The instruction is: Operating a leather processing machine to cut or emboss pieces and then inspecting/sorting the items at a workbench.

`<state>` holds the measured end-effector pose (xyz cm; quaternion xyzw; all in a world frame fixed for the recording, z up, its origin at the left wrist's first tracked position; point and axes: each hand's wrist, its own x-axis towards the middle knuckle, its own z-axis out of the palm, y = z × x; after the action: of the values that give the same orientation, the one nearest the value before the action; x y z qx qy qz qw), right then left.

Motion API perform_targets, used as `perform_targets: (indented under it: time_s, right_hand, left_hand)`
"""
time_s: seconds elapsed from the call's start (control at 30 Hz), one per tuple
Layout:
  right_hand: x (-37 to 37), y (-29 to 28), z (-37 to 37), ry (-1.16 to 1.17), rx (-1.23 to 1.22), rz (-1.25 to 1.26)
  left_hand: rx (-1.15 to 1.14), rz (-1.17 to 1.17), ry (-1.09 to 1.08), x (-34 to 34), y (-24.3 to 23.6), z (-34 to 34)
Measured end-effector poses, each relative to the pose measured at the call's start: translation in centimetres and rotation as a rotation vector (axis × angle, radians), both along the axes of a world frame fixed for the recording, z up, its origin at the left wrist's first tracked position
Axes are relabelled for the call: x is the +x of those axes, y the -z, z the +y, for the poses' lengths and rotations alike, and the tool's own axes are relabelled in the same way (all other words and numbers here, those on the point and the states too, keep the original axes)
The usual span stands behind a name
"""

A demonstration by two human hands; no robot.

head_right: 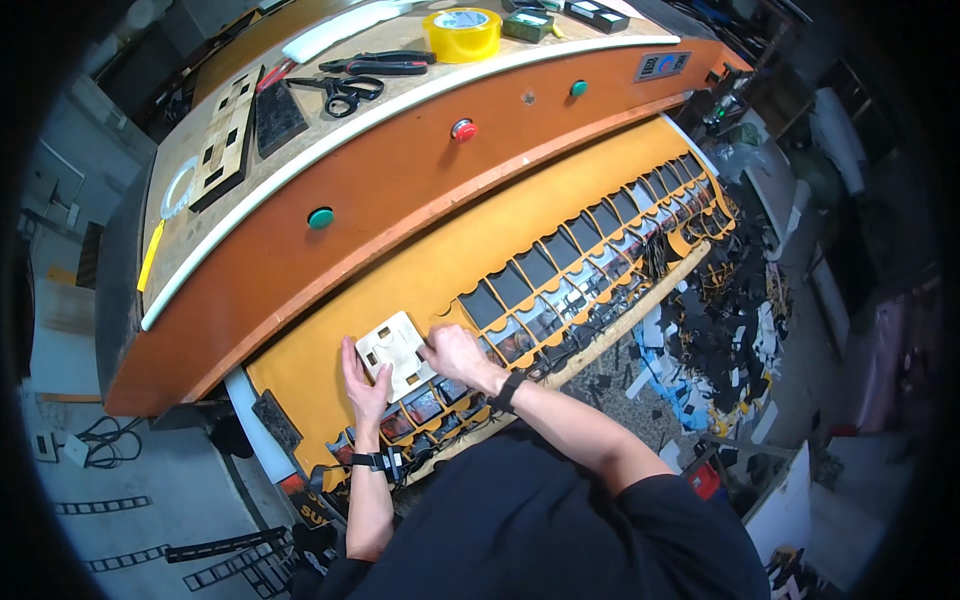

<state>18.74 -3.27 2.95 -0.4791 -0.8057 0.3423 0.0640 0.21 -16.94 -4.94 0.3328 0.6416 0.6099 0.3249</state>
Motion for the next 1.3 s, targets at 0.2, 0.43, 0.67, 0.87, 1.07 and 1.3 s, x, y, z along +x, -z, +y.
perform_targets:
  time_s: [0.2, 0.43, 0.67, 0.87, 1.07, 1.3]
  right_hand:
    - [3.7, 0.7, 4.3, 0.308, 0.271, -0.057]
    - [2.2, -0.6, 4.0, 0.275, -0.027, -0.383]
    - [3.1, 0.8, 2.9, 0.27, 0.095, -0.21]
    - [4.8, 1.1, 3.0, 0.333, -0.009, 0.11]
    - [7.7, 0.4, 7.6, 0.553, 0.072, 0.293]
    - [30.4, -10.3, 19.9, 0.529, 0.39, -0.078]
  left_hand:
    - [-0.071, 0.025, 0.009, 0.1, -1.5, 0.9]
    - [-0.066, 0.067, 0.002, -0.3, -1.1, 0.3]
    - [-0.055, 0.079, -0.003, -0.2, -1.0, 0.3]
    - [-0.056, 0.085, 0.023, 0.4, -0.7, 1.4]
    - [-0.018, 0.083, -0.02, -0.5, 0.2, 0.4]
    - [-0.05, 0.086, 0.001, 0.0, -0.9, 0.9]
